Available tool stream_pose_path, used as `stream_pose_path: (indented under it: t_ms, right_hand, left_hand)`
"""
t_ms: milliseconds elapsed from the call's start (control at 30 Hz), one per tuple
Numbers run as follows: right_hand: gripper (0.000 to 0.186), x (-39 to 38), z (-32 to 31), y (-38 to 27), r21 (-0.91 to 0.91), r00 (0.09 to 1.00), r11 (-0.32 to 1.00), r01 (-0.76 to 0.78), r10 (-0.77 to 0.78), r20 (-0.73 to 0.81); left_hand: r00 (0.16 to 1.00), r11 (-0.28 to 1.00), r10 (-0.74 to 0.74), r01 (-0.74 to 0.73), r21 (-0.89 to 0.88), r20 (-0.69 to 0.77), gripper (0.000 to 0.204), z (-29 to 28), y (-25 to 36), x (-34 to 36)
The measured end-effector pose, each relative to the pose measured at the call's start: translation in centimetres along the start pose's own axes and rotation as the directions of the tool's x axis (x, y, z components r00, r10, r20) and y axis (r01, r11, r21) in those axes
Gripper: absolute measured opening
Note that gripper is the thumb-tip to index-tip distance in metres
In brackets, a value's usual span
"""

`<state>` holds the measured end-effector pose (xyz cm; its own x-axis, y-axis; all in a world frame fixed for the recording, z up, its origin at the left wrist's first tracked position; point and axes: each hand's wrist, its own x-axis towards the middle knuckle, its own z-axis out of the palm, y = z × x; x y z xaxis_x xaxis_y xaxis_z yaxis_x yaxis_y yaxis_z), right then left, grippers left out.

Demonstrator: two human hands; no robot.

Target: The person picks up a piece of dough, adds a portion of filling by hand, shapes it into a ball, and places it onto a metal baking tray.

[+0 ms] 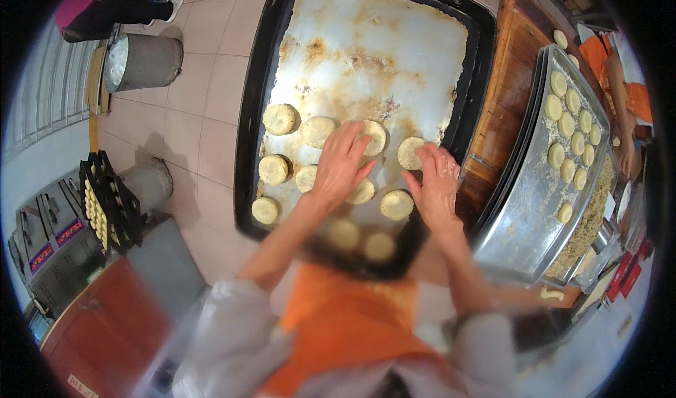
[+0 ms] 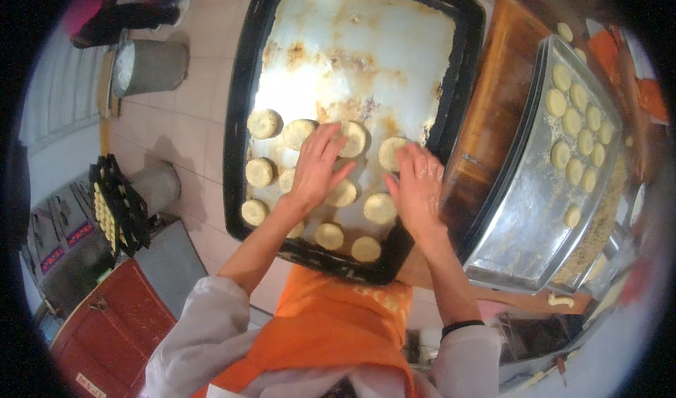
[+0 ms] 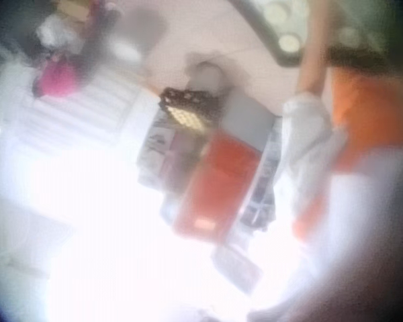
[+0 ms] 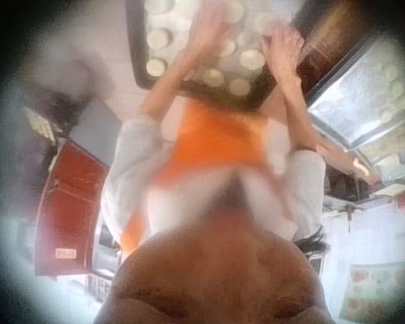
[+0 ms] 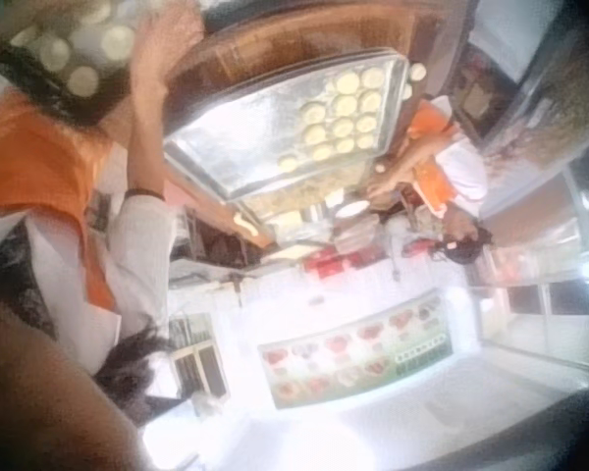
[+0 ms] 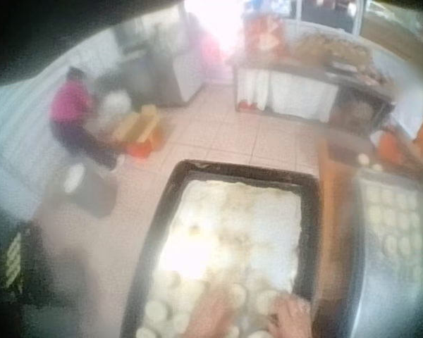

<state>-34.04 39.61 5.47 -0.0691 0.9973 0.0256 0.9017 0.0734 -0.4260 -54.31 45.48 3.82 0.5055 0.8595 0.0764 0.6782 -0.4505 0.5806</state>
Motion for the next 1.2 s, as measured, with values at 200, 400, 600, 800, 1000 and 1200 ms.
stream_pose_path:
  t_ms: [200, 400, 600, 800, 1000, 1200]
  right_hand:
    - [0.065, 2.5, 1.1, -0.9, 0.043, 0.989, 0.996, -0.075, 0.068, 0.132]
    - [0.064, 2.1, 1.0, 0.3, 0.068, 0.983, 0.993, -0.092, 0.080, 0.162]
    - [0.041, -0.4, -9.5, 9.5, 0.230, 0.939, 0.963, -0.144, 0.206, -0.276]
    - [0.046, -6.8, -14.1, 34.7, -0.189, 0.814, 0.817, -0.545, 0.462, -0.352]
    - [0.049, -5.7, -18.6, 35.9, -0.215, 0.880, 0.859, -0.464, 0.475, -0.002]
    - [0.038, -10.1, -19.0, 33.5, -0.253, 0.916, 0.880, -0.402, 0.387, -0.109]
  left_hand:
    - [0.985, 0.997, -0.006, 0.019, -0.075, 0.172, 0.057, 0.2, -0.7, 3.0]
    - [0.978, 0.999, 0.049, -0.045, -0.025, 0.201, 0.065, 0.9, -1.1, 3.2]
    - [0.925, 0.987, 0.044, -0.099, 0.128, 0.378, 0.063, -3.2, 0.3, 4.8]
    - [0.973, 0.994, 0.104, -0.108, 0.011, 0.207, 0.047, 0.1, 6.8, 10.4]
    - [0.842, 0.873, 0.476, -0.418, -0.251, 0.255, 0.040, 10.9, 22.4, 21.3]
    - [0.635, 0.718, 0.672, -0.685, -0.124, 0.380, 0.038, 23.8, 31.2, 27.2]
